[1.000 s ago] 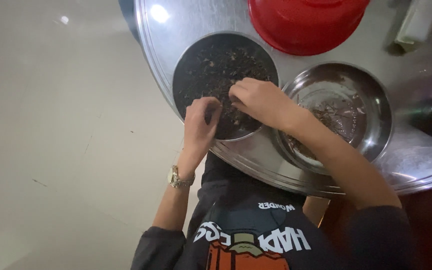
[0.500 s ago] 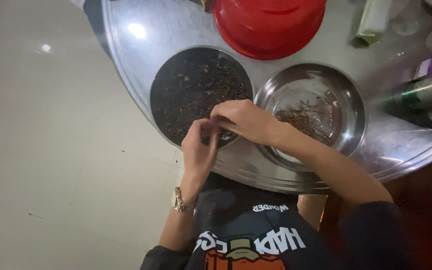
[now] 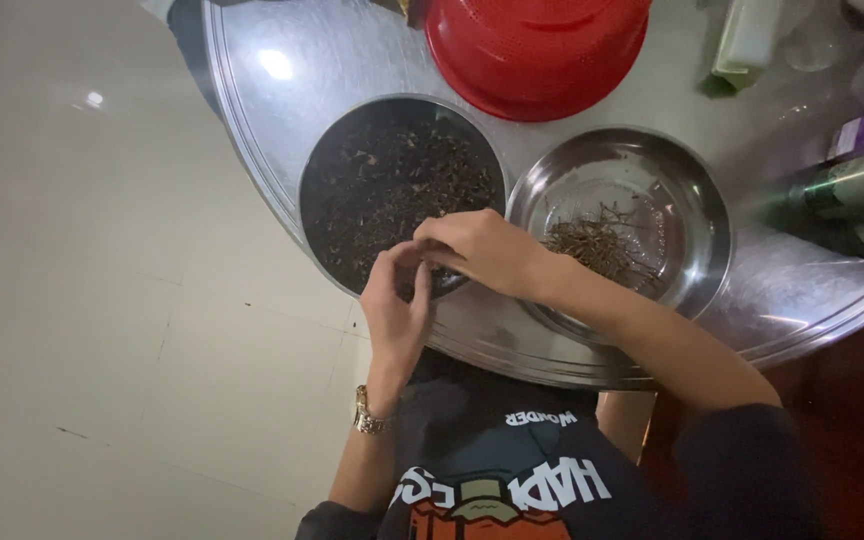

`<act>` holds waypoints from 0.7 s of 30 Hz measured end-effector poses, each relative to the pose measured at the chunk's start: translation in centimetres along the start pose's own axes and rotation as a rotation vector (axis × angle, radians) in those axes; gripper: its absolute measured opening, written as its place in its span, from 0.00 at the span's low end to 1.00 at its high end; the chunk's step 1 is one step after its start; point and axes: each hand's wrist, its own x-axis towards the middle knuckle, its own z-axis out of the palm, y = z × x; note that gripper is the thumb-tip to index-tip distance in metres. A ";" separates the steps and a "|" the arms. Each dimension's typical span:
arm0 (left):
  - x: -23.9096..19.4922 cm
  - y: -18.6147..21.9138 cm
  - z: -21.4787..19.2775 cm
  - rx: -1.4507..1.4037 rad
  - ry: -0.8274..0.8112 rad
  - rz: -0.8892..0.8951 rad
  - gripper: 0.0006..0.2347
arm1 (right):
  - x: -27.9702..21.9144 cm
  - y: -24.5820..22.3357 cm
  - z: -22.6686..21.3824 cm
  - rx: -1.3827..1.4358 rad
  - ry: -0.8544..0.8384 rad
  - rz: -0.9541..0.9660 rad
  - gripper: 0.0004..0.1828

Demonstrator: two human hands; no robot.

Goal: The person stands at a stainless steel table and sorts dried herbs by hand. They pick up portions of the dark, leafy material from a large bowl and transfer them into a smaller metal bowl, occasionally separating specific strands or pieces.

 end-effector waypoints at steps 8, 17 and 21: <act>-0.2 -0.8 0.2 0.006 0.026 0.007 0.05 | -0.2 -0.5 -0.3 0.031 -0.008 0.009 0.10; 0.2 -0.1 0.4 0.025 0.033 0.059 0.04 | -1.0 -1.0 -1.1 0.050 0.036 0.025 0.07; 0.4 -0.7 1.6 0.016 -0.004 0.208 0.07 | -2.9 -1.5 -2.3 -0.094 0.134 -0.009 0.07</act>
